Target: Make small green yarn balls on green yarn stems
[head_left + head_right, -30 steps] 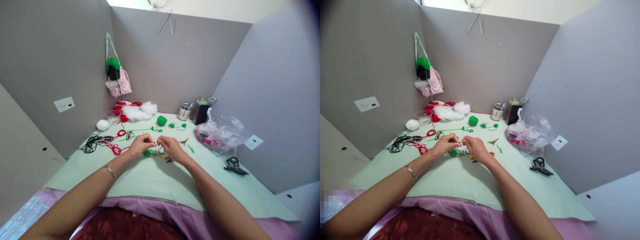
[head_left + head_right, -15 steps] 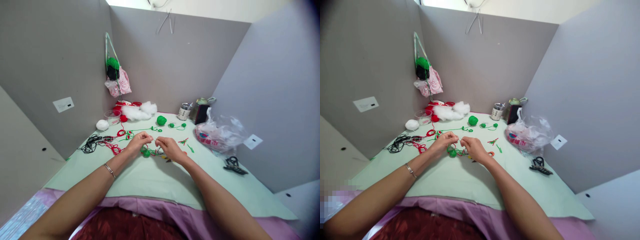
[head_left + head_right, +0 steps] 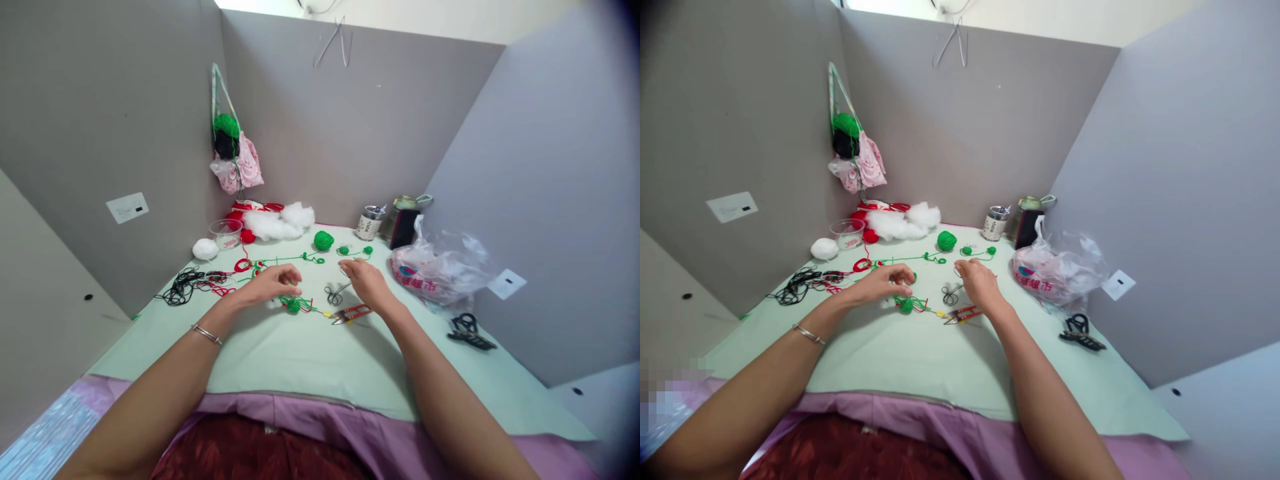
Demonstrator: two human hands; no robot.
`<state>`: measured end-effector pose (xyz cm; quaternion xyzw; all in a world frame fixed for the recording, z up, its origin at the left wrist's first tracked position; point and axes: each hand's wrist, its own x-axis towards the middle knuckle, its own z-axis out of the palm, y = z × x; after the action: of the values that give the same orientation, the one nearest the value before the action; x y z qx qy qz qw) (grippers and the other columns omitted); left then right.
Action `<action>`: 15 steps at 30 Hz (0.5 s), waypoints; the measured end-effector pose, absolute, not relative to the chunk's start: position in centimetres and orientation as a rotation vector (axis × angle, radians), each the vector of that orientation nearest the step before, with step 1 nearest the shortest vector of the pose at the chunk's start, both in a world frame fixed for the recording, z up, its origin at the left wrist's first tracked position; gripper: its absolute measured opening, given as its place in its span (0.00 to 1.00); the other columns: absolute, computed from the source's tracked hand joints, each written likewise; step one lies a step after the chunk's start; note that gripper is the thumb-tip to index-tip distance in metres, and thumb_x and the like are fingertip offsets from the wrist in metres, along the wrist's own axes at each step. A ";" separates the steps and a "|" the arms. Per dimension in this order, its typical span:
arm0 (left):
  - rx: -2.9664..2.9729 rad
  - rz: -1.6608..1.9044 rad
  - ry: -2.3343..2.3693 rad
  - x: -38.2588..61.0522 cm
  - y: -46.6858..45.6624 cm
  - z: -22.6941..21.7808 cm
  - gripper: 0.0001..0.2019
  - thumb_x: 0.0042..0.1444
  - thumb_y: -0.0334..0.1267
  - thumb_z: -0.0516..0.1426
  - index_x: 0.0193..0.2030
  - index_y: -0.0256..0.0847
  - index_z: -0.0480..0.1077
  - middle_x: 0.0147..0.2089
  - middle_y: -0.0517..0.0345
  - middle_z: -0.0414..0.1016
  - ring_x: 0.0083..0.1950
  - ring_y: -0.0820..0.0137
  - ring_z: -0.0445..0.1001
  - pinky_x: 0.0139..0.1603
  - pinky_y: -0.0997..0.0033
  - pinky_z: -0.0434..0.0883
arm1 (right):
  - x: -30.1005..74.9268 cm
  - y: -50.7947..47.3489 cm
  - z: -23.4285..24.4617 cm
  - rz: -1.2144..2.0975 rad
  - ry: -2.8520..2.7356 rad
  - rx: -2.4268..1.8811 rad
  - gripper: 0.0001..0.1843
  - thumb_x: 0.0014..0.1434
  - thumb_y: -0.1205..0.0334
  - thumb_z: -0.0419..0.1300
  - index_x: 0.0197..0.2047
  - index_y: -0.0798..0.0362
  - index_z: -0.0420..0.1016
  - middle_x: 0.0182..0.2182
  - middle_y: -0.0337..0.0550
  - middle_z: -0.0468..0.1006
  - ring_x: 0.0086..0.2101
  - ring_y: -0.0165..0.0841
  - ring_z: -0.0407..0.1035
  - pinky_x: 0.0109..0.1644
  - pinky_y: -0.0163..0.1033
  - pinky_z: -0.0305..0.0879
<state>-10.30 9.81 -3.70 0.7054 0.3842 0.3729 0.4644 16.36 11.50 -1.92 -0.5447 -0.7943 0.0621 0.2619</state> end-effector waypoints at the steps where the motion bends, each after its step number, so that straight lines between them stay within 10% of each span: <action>1: 1.832 0.848 0.932 -10.7 9.8 -3.8 0.14 0.40 0.38 0.68 0.37 0.42 0.76 0.35 0.55 0.75 0.37 0.67 0.70 0.37 0.71 0.64 | 16.9 11.7 -1.9 0.094 -2.117 -1.512 0.15 0.65 0.59 0.50 0.44 0.50 0.77 0.41 0.48 0.75 0.34 0.34 0.67 0.37 0.37 0.54; 8: 2.006 0.687 0.891 -11.3 9.5 -3.7 0.11 0.42 0.35 0.66 0.36 0.45 0.78 0.38 0.54 0.75 0.39 0.65 0.71 0.38 0.70 0.65 | 17.3 11.4 -0.2 0.497 -1.959 -1.418 0.18 0.65 0.53 0.48 0.40 0.53 0.75 0.22 0.38 0.67 0.25 0.30 0.61 0.31 0.36 0.55; 15: 1.448 0.932 0.755 -10.8 8.2 -1.0 0.18 0.52 0.42 0.63 0.49 0.43 0.72 0.49 0.51 0.76 0.48 0.64 0.75 0.50 0.65 0.67 | 14.7 9.0 0.6 1.270 -1.860 -0.968 0.16 0.59 0.53 0.55 0.44 0.56 0.71 0.24 0.36 0.68 0.22 0.24 0.56 0.26 0.33 0.54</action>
<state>-10.78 8.22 -0.99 0.6218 0.3245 0.4003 0.5897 14.71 9.04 0.57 -0.3717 -0.7139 0.4874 0.3385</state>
